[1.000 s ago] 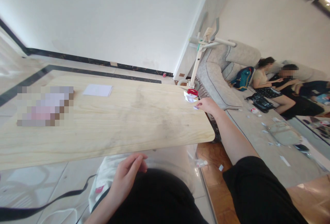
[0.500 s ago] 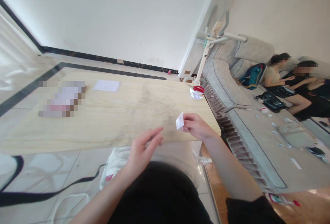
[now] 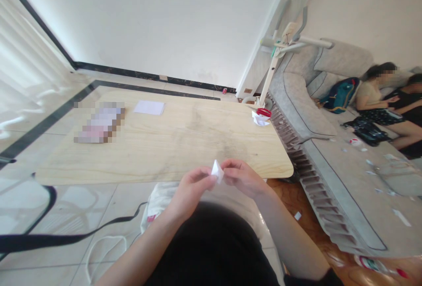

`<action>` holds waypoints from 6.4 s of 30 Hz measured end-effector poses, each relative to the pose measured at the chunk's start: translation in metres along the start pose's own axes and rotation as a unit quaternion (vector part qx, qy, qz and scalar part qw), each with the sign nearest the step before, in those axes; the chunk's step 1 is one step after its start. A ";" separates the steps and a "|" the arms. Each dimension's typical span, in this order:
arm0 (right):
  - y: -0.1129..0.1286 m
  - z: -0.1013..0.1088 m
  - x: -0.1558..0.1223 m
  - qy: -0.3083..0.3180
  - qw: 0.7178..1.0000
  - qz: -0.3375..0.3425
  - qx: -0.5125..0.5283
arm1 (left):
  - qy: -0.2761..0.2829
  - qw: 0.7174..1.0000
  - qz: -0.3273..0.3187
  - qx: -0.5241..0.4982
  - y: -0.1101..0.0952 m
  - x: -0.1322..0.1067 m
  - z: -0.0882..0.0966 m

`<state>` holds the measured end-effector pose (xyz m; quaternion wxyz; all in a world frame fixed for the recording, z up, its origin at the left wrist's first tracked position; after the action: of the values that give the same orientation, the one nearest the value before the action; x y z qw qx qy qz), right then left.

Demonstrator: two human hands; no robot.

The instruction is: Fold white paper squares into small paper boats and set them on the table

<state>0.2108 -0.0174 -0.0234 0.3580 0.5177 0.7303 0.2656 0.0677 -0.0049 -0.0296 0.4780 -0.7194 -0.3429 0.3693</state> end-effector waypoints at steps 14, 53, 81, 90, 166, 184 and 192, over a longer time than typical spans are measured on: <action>-0.043 -0.007 -0.016 -0.018 0.996 -0.030 0.076 | 0.149 0.982 0.080 -0.084 0.019 -0.012 -0.002; -0.055 -0.010 -0.021 -0.054 0.998 0.011 0.041 | 0.051 0.946 -0.014 0.319 -0.003 -0.014 0.019; -0.048 -0.010 -0.028 -0.077 0.995 0.047 -0.032 | 0.023 0.895 -0.124 0.427 -0.017 -0.025 0.014; -0.028 -0.020 -0.032 -0.086 0.972 0.130 -0.178 | -0.009 0.912 -0.117 0.393 -0.013 -0.021 0.018; -0.021 -0.026 -0.048 -0.120 0.761 0.378 -0.513 | 0.025 0.967 0.132 -0.219 0.047 -0.016 0.001; -0.020 -0.029 -0.045 -0.118 0.741 0.378 -0.542 | 0.059 0.963 0.129 -0.229 0.052 -0.015 -0.003; -0.014 -0.032 -0.040 -0.113 0.732 0.370 -0.561 | 0.057 0.964 0.125 -0.230 0.051 -0.012 -0.006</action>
<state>0.1859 -0.0601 -0.0047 0.5366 0.4783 0.1532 0.6781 0.0740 -0.0336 -0.0734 0.2690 -0.8669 -0.2982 0.2954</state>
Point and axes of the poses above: each hand's wrist, its own x-axis towards the middle knuckle, its own z-axis out of the back of the hand, y = z × x, the point moved 6 cm from there along x, towards the middle knuckle, and after that the axes turned 12 degrees about x, right-handed, at the moved point
